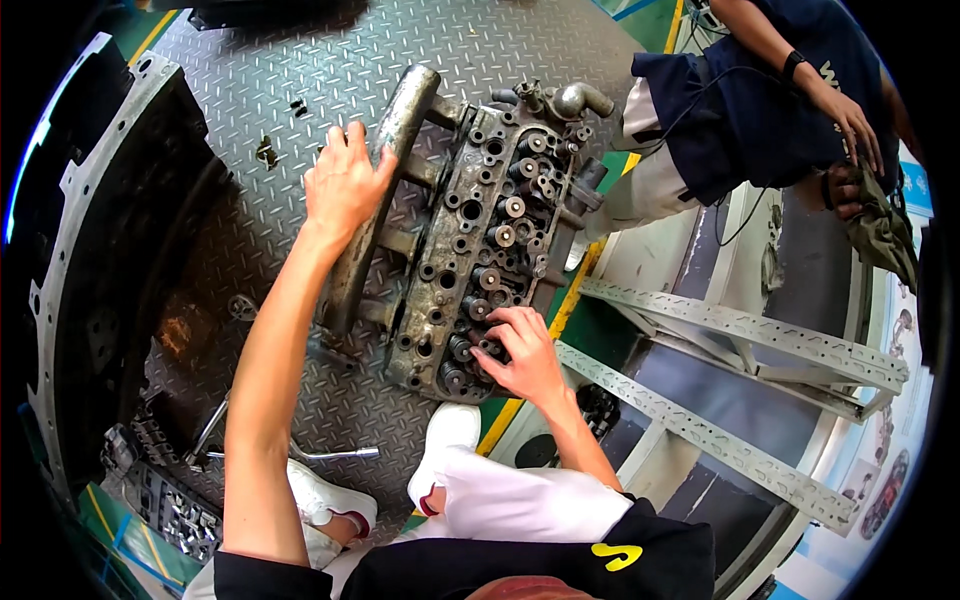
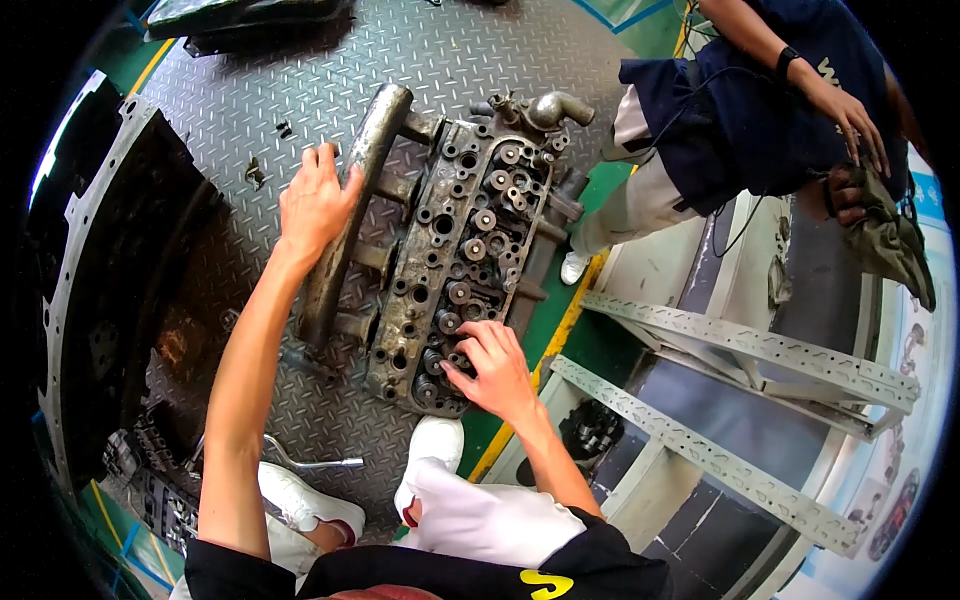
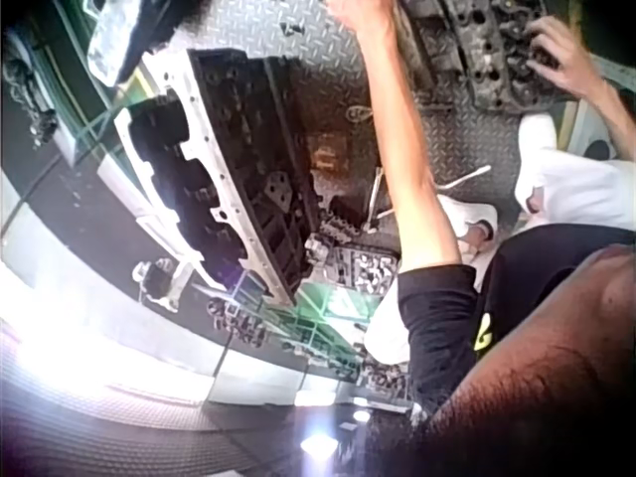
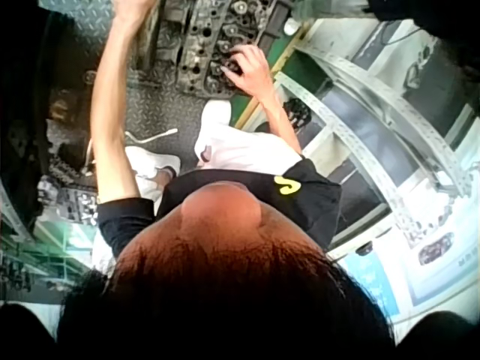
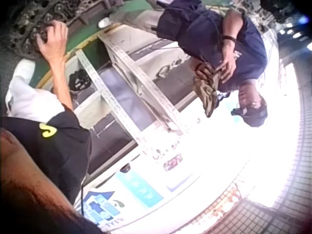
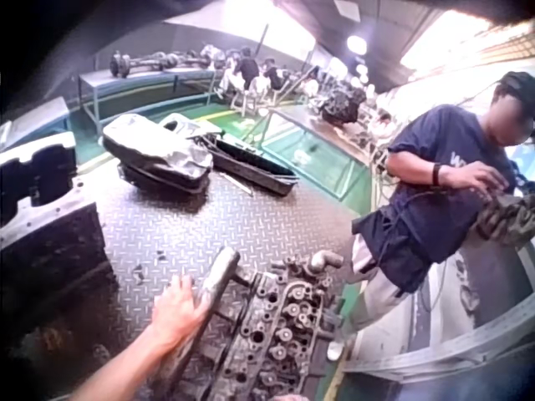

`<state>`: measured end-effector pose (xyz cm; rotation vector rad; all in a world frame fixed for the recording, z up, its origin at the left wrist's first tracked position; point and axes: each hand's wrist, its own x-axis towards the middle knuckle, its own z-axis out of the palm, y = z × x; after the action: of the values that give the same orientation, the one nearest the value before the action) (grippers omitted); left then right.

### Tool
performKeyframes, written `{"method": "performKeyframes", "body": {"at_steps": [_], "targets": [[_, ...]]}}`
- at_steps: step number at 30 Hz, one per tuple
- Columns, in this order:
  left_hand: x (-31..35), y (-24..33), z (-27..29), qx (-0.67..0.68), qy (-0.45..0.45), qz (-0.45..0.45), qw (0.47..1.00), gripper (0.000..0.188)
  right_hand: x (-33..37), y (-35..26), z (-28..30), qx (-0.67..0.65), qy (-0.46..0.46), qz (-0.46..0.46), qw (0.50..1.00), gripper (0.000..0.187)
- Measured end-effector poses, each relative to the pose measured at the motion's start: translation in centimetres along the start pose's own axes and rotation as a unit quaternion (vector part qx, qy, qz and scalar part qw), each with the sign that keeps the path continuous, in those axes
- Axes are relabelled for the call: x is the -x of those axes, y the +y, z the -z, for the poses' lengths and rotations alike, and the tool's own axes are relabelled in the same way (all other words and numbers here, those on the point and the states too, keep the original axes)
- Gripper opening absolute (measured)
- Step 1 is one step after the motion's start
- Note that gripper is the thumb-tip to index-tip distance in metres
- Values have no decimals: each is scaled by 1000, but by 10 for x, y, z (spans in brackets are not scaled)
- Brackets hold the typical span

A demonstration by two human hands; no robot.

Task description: The person removes small metal components from a cylinder head by hand, turns and shifts the cylinder head on the work table with another person, and holds up a detached part to the camera.

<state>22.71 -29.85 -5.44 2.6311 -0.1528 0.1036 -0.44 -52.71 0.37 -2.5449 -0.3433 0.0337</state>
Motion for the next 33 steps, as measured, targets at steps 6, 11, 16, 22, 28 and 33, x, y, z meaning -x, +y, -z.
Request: {"method": "performKeyframes", "body": {"at_steps": [6,11,16,22,28,33], "targets": [[4,9,-1,-86,5,15,996,44,-1,4,3,-3,37,-56,998,29],[5,12,-4,-124,6,17,992,45,-1,-2,8,-13,7,-12,1000,24],[5,18,-4,-136,13,52,989,46,4,-3,-2,-24,75,-79,994,21],[10,57,13,-95,20,-21,995,42,8,2,1,-21,74,-79,994,21],[11,13,-5,-75,21,10,997,43,6,-4,3,19,36,-39,998,22],[9,9,-3,-60,13,22,998,43,10,-4,12,12,-5,0,1000,24]]}}
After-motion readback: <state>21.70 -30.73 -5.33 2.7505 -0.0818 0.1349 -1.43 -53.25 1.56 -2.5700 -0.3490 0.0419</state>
